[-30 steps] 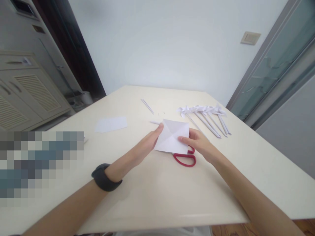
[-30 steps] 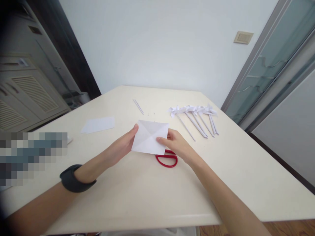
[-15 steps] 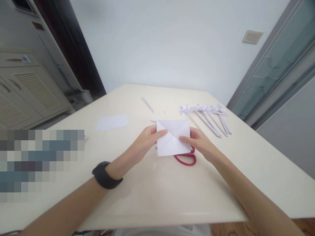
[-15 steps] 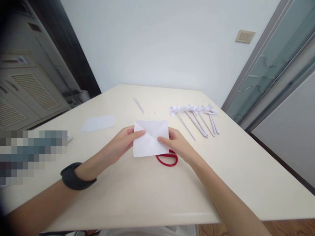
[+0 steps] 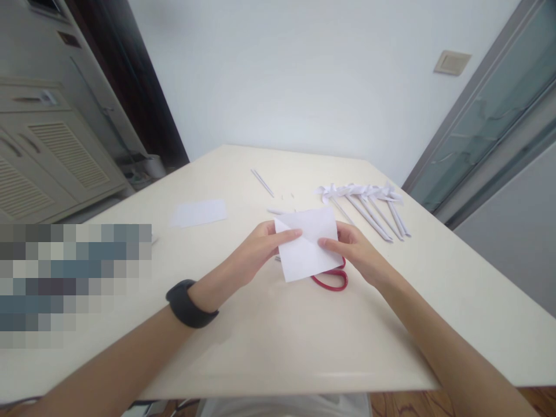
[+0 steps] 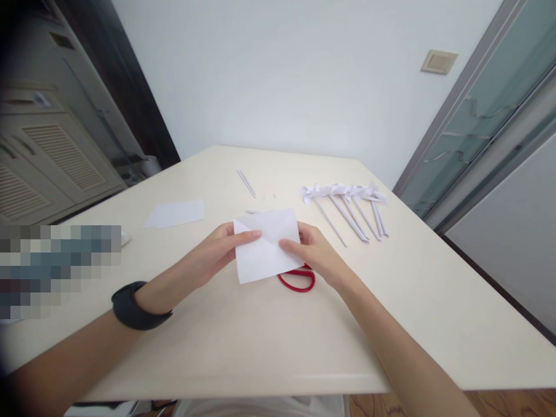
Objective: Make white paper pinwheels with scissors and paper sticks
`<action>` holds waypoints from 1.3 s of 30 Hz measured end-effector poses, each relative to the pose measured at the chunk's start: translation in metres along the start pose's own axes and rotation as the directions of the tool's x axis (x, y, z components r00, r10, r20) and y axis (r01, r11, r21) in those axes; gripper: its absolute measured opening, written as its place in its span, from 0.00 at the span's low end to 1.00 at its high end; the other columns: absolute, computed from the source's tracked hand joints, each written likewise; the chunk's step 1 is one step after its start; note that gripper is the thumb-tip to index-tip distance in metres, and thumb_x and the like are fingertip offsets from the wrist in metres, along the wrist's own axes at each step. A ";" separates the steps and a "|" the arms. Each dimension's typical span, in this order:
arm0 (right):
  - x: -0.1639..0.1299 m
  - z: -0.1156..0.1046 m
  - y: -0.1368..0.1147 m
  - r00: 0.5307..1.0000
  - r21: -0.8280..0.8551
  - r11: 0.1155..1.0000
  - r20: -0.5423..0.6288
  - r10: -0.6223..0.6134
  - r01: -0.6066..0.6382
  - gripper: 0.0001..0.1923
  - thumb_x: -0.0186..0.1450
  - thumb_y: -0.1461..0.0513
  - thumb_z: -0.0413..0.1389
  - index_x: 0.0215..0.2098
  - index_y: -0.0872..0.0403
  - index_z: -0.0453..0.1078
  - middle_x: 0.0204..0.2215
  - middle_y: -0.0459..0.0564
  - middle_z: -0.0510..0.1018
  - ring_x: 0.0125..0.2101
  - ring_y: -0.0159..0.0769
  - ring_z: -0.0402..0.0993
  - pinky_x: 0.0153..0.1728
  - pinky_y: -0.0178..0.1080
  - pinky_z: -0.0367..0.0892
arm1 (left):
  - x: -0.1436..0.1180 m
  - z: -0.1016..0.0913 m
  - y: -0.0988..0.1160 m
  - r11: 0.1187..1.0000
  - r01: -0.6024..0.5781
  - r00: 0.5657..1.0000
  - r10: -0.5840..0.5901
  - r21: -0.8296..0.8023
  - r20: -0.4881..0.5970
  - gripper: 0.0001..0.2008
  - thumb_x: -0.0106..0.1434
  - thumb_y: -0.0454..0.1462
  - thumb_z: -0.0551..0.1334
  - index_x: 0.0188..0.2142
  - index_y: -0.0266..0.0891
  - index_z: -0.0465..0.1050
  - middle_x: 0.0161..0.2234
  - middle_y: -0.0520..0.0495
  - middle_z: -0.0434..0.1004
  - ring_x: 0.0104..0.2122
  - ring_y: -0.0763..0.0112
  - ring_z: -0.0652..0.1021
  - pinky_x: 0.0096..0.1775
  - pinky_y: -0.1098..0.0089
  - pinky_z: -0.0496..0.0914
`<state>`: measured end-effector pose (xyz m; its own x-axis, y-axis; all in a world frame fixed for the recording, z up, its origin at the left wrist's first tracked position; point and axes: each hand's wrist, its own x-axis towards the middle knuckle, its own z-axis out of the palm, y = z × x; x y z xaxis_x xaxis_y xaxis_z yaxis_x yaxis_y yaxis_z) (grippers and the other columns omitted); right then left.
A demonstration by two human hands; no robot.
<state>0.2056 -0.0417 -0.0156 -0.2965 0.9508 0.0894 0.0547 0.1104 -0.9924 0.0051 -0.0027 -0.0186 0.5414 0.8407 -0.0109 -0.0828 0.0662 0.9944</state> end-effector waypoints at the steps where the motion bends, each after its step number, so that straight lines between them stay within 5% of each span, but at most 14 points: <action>1: 0.000 0.000 0.000 1.000 0.004 1.000 -0.005 -0.002 0.002 0.15 0.62 0.60 0.56 0.47 0.52 0.70 0.36 0.48 0.75 0.35 0.35 0.71 0.33 0.35 0.65 | 0.000 0.000 0.000 1.000 0.002 1.000 -0.002 -0.011 -0.005 0.17 0.58 0.44 0.63 0.45 0.38 0.74 0.45 0.42 0.77 0.42 0.62 0.77 0.41 0.68 0.70; 8: 0.000 -0.002 -0.004 0.999 0.069 0.998 -0.049 -0.003 0.007 0.15 0.61 0.57 0.58 0.45 0.53 0.69 0.36 0.48 0.75 0.34 0.33 0.72 0.30 0.32 0.66 | 0.002 -0.002 -0.001 0.996 -0.027 1.000 0.026 -0.079 -0.014 0.16 0.58 0.42 0.63 0.45 0.38 0.74 0.45 0.43 0.77 0.41 0.64 0.77 0.44 0.68 0.70; 15: 0.000 -0.003 -0.004 0.999 -0.005 1.000 0.051 -0.005 0.006 0.20 0.59 0.59 0.60 0.50 0.50 0.69 0.42 0.48 0.76 0.41 0.38 0.73 0.40 0.37 0.68 | 0.003 -0.003 0.000 0.989 -0.081 0.997 0.082 -0.122 0.001 0.16 0.59 0.38 0.62 0.47 0.37 0.73 0.46 0.42 0.76 0.44 0.63 0.76 0.46 0.67 0.69; 21: 0.001 -0.006 -0.001 0.996 0.013 0.999 -0.076 -0.044 0.045 0.16 0.61 0.58 0.58 0.47 0.52 0.71 0.39 0.50 0.77 0.40 0.39 0.73 0.41 0.40 0.67 | 0.002 -0.004 0.004 0.986 -0.094 0.995 0.098 -0.135 0.022 0.17 0.58 0.36 0.63 0.48 0.37 0.73 0.46 0.42 0.76 0.43 0.62 0.76 0.45 0.67 0.69; 28: 0.003 -0.008 0.000 0.988 0.043 0.996 -0.137 -0.069 0.076 0.13 0.61 0.57 0.57 0.42 0.54 0.72 0.37 0.51 0.77 0.38 0.39 0.72 0.40 0.41 0.67 | 0.000 -0.002 0.010 0.989 -0.130 0.991 0.132 0.075 -0.021 0.17 0.57 0.39 0.63 0.46 0.37 0.73 0.45 0.43 0.77 0.42 0.62 0.76 0.43 0.66 0.70; 34: 0.004 -0.008 -0.003 0.969 0.059 0.995 -0.240 -0.058 0.074 0.14 0.60 0.58 0.57 0.43 0.53 0.72 0.37 0.51 0.78 0.36 0.38 0.73 0.37 0.39 0.67 | 0.001 -0.005 0.015 0.910 -0.199 0.953 0.267 0.365 -0.145 0.13 0.59 0.44 0.60 0.34 0.37 0.76 0.30 0.47 0.77 0.29 0.70 0.75 0.32 0.71 0.69; 39: 0.005 -0.010 -0.001 0.965 0.084 0.993 -0.257 -0.057 0.081 0.14 0.60 0.58 0.57 0.43 0.53 0.72 0.38 0.51 0.78 0.36 0.38 0.73 0.34 0.38 0.67 | 0.001 -0.006 0.017 0.921 -0.177 0.955 0.247 0.347 -0.168 0.13 0.60 0.45 0.59 0.29 0.36 0.72 0.24 0.49 0.73 0.26 0.71 0.74 0.30 0.72 0.66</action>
<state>0.2135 -0.0346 -0.0136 -0.0444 0.9853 0.1647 -0.0495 0.1625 -0.9855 -0.0010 0.0021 -0.0024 0.3560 0.9089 0.2170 0.1184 -0.2743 0.9543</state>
